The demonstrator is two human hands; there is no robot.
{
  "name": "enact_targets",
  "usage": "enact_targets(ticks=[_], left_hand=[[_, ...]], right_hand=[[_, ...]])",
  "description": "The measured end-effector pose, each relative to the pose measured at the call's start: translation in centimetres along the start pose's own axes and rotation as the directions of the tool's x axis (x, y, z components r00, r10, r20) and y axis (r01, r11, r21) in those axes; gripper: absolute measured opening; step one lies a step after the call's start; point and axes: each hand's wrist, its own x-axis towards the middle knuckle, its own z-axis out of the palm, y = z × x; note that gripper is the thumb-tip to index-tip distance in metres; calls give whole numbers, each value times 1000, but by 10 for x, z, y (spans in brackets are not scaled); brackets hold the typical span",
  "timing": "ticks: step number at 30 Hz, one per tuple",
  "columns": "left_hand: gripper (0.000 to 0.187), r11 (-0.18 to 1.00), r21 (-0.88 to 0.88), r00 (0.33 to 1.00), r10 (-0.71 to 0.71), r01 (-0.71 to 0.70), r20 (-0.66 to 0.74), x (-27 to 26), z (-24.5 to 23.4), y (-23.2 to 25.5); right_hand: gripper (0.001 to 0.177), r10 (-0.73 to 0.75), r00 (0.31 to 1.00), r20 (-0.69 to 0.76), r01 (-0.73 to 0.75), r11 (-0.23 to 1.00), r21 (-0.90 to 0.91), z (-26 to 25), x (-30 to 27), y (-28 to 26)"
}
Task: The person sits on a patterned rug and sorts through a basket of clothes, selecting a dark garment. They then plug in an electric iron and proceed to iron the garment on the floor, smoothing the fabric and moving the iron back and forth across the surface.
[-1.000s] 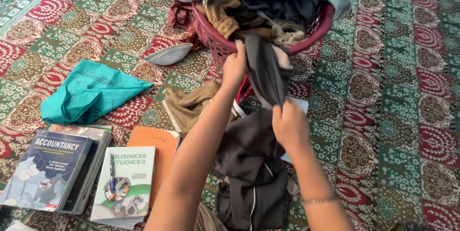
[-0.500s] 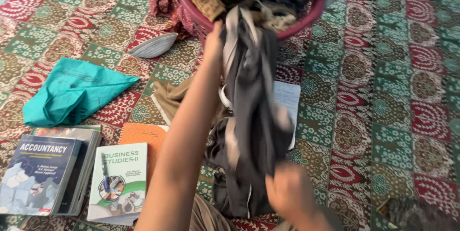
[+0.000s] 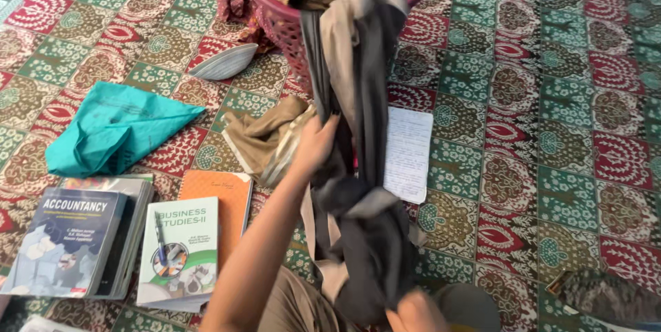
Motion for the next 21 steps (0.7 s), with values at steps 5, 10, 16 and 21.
enact_targets(ticks=[5, 10, 16, 21], left_hand=[[43, 985, -160, 995, -75, 63, -68, -8, -47, 8], [38, 893, 168, 879, 445, -419, -174, -47, -79, -15], [23, 846, 526, 877, 316, -88, -362, -71, -141, -4], [16, 779, 627, 971, 160, -15, -175, -137, -85, -74]], right_hand=[[31, 117, 993, 7, -118, 991, 57, -20, -23, 20], [32, 233, 969, -84, -224, 969, 104, -47, -56, 56], [34, 385, 915, 123, -388, 922, 1, -81, -61, 22], [33, -56, 998, -18, 55, 998, -39, -87, 2, -56]])
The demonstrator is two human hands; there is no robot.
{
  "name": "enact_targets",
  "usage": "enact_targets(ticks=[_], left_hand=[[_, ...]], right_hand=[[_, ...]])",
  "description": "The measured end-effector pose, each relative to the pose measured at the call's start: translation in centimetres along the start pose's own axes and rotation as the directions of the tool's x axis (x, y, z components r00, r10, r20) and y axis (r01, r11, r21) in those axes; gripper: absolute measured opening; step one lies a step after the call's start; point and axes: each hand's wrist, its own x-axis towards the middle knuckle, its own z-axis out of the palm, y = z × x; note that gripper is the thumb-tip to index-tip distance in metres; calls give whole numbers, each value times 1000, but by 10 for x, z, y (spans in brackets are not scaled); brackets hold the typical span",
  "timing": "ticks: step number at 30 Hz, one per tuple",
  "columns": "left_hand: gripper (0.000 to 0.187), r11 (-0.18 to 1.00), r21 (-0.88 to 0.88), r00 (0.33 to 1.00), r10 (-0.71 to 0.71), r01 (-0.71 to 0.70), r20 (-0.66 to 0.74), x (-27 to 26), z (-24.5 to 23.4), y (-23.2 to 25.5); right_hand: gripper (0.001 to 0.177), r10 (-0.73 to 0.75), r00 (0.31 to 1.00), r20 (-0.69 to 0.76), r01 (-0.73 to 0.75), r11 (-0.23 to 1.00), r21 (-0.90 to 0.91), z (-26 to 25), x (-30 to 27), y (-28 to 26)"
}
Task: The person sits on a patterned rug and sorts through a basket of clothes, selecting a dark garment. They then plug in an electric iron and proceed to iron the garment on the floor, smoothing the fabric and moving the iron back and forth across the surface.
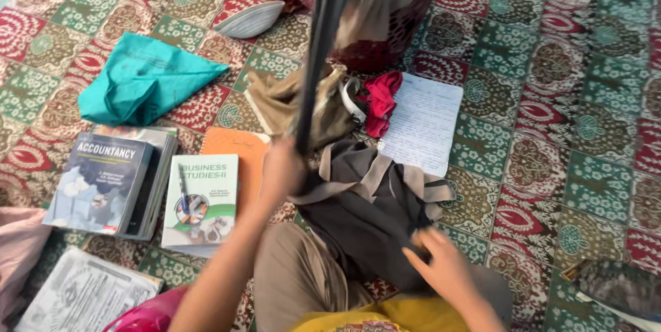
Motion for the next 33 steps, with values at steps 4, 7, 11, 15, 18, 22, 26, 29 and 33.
enact_targets(ticks=[4, 7, 11, 15, 18, 22, 26, 29, 33], left_hand=[[13, 822, 151, 603, 264, -549, 753, -159, 72, 0], [19, 725, -156, 278, 440, -671, 854, -258, 94, 3], [23, 963, -180, 663, 268, -199, 700, -243, 82, 4], [53, 933, 157, 865, 224, -323, 449, -161, 47, 16], [41, 959, 15, 920, 266, -282, 287, -137, 44, 30], [62, 911, 94, 858, 337, -401, 389, -143, 55, 50], [107, 933, 108, 794, 227, -343, 564, -171, 51, 76], [120, 964, 108, 822, 146, -243, 550, -198, 55, 81], [100, 977, 52, 909, 175, -209, 378, -235, 90, 54]], right_hand=[[57, -52, 997, -62, 80, 758, 647, 16, 46, -39], [93, -145, 986, 79, 27, 612, 790, 40, 90, -46], [101, -224, 952, 207, 177, 959, 223, 90, 111, -32], [125, 126, 940, 318, -78, 984, -160, 139, 99, -7], [108, 163, 918, 362, 20, 892, -452, 174, 67, 10], [82, -57, 987, 153, 118, 896, -428, 216, 55, 52], [46, -96, 994, -57, 85, 983, -165, 238, 73, 119], [43, -82, 997, 10, 74, 941, 330, 224, 70, 155], [52, -4, 944, 329, -275, 537, 798, 190, -8, 196]])
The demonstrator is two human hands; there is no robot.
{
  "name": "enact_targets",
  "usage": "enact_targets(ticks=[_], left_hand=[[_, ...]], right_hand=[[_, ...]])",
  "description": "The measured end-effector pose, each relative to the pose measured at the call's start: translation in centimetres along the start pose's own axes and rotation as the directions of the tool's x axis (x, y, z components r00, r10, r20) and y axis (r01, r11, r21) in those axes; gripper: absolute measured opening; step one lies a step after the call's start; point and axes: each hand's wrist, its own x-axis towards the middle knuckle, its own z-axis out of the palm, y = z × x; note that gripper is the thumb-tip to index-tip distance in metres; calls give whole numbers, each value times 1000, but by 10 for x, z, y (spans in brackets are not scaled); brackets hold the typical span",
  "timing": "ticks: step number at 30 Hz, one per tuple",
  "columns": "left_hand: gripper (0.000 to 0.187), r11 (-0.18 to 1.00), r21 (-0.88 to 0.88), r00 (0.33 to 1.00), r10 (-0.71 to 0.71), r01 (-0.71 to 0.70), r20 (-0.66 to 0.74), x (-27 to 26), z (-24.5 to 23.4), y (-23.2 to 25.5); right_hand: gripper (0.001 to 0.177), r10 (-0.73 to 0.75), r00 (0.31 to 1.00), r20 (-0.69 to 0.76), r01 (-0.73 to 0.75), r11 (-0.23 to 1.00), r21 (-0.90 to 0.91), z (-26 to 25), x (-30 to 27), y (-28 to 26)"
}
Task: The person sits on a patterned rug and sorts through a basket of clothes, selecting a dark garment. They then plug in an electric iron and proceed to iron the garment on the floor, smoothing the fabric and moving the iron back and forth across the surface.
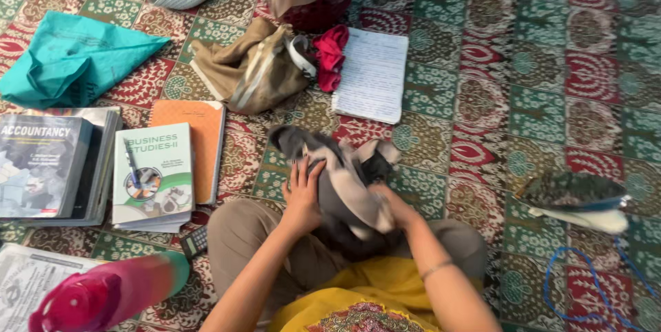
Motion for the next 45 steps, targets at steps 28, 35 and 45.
enact_targets(ticks=[28, 35, 45], left_hand=[[51, 529, -813, 968, -74, 244, 241, -66, 12, 44], [36, -45, -958, 840, -471, 282, 270, -116, 33, 89], [41, 81, -979, 965, 176, 185, 197, -98, -23, 160]], right_hand=[[51, 115, 835, -538, 356, 632, 688, 79, -223, -69], [54, 290, 744, -602, 404, 523, 751, 76, -240, -82], [60, -270, 643, -716, 764, 167, 623, -55, -224, -181]])
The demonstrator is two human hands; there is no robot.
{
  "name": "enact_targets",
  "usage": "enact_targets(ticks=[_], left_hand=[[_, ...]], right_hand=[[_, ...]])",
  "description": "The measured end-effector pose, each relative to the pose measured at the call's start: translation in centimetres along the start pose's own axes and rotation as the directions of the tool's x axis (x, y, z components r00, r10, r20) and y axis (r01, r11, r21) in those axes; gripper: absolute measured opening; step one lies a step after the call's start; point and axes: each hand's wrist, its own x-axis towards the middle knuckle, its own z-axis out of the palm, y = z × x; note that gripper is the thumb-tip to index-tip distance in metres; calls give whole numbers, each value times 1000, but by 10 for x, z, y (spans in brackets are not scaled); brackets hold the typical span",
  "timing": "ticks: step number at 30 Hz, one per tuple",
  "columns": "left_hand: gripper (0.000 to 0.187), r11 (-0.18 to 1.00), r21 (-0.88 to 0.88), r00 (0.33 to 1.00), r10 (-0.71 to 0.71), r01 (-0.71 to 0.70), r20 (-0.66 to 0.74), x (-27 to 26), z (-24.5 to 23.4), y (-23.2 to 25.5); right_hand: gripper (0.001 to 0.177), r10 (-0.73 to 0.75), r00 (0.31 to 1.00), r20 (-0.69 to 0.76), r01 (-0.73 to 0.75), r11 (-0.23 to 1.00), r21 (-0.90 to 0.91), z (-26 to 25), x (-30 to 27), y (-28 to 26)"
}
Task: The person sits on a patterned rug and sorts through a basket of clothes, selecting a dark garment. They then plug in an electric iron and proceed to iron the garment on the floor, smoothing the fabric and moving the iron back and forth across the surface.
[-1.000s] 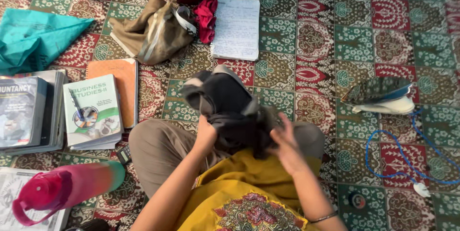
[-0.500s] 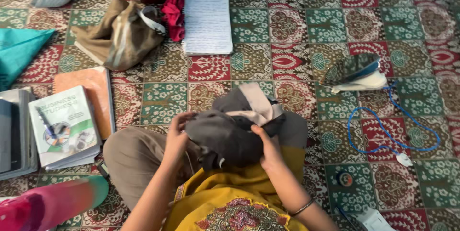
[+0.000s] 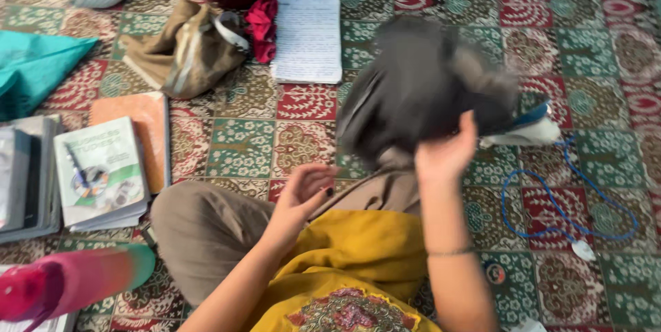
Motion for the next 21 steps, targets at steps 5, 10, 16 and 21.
enact_targets(ticks=[5, 10, 16, 21], left_hand=[[18, 983, 176, 998, 39, -48, 50, 1, -29, -25], [14, 987, 155, 994, -18, 35, -111, -11, -75, -9], [20, 776, 626, 947, 141, 75, -289, -17, -157, 58], [25, 614, 788, 863, 377, 38, -336, 24, -249, 53]], right_hand=[[80, -360, 921, 150, 382, 754, -535, 17, 18, 24], [69, 4, 968, 251, 200, 590, -782, -4, -16, 141], [33, 520, 778, 353, 127, 419, -899, -25, -56, 288], [29, 615, 734, 287, 243, 156, -957, -37, -34, 370]])
